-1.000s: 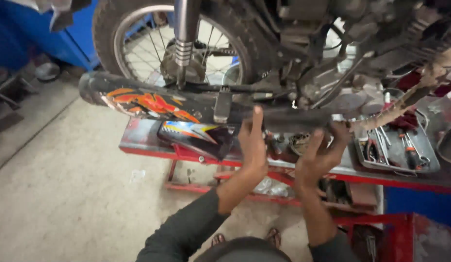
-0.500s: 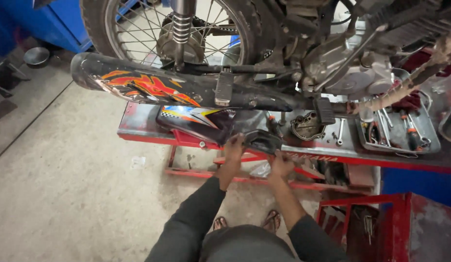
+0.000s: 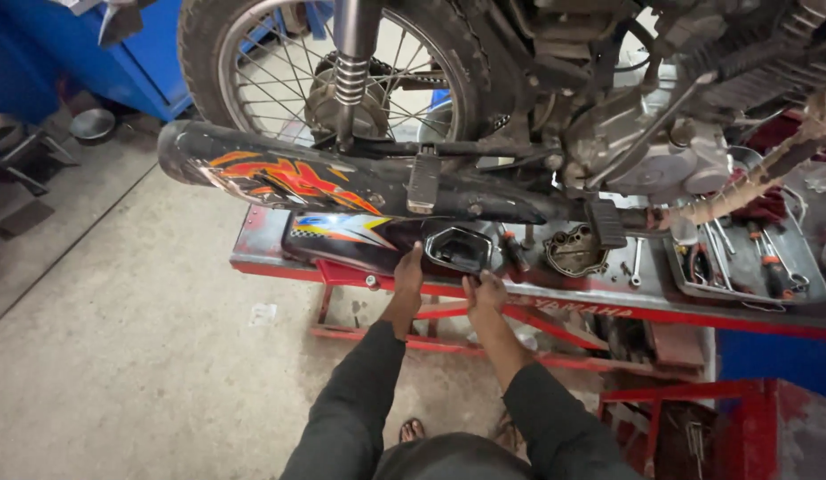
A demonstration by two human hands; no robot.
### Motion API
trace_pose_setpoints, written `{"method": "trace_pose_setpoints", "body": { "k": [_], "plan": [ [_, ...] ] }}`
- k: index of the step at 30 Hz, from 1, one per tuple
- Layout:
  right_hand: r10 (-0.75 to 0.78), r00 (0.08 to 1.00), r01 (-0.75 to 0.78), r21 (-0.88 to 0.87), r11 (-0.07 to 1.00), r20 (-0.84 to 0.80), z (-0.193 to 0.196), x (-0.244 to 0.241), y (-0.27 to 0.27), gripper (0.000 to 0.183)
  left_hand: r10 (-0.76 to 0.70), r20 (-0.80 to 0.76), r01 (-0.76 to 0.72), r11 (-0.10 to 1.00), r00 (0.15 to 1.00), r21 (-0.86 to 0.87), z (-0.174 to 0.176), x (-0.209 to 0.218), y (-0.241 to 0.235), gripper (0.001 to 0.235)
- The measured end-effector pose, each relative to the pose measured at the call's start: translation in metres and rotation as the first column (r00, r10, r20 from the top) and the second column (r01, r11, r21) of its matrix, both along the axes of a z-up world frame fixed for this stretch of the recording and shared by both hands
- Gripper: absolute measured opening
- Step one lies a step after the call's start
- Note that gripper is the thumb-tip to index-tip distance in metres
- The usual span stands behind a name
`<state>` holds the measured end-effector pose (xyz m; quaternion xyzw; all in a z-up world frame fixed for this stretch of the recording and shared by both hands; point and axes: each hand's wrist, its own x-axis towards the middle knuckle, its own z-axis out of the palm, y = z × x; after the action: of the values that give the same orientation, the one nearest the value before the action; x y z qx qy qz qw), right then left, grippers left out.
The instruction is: The person removes a side panel from a motorcycle using a screwdriver, then uses a wrench to loosen and remove a bolt from the engine area. They proceed to remove a black cover, wipe the engine components with a red cloth, and finally place the removed parts on the workbench.
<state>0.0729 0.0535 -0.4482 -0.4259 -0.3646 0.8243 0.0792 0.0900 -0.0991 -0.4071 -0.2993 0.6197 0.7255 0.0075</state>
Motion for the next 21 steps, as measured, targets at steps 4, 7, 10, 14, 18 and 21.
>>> {"method": "trace_pose_setpoints", "body": {
  "k": [4, 7, 10, 14, 18, 21],
  "plan": [
    [0.172, 0.984, -0.174, 0.040, 0.984, 0.053, 0.007, 0.001, -0.003, 0.020, 0.041, -0.040, -0.043, 0.999, 0.998, -0.034, -0.009, -0.002, -0.013, 0.076],
    [0.268, 0.958, -0.281, 0.140, 0.949, 0.104, 0.023, 0.013, 0.001, 0.018, 0.056, -0.059, -0.057, 0.998, 0.997, -0.028, -0.002, 0.005, -0.013, 0.075],
    [0.312, 0.939, -0.343, 0.320, 0.883, 0.144, 0.026, 0.020, 0.007, 0.015, 0.077, -0.001, -0.077, 0.987, 0.997, -0.139, -0.033, -0.009, -0.014, 0.063],
    [0.352, 0.934, -0.335, 0.470, 0.816, 0.055, 0.049, 0.033, 0.012, 0.014, 0.097, -0.080, -0.117, 0.948, 0.992, -0.297, -0.011, 0.008, 0.014, 0.039],
    [0.387, 0.898, -0.208, 0.571, 0.794, -0.212, 0.093, 0.041, 0.016, 0.011, -0.077, -0.298, -0.059, 0.904, 0.951, -0.424, 0.109, 0.051, 0.052, 0.028],
    [0.535, 0.798, -0.084, 0.828, 0.554, -0.277, 0.204, 0.058, 0.013, 0.009, -0.220, -0.538, -0.072, 0.881, 0.814, -0.468, 0.207, 0.056, 0.072, 0.022]
  ]
}}
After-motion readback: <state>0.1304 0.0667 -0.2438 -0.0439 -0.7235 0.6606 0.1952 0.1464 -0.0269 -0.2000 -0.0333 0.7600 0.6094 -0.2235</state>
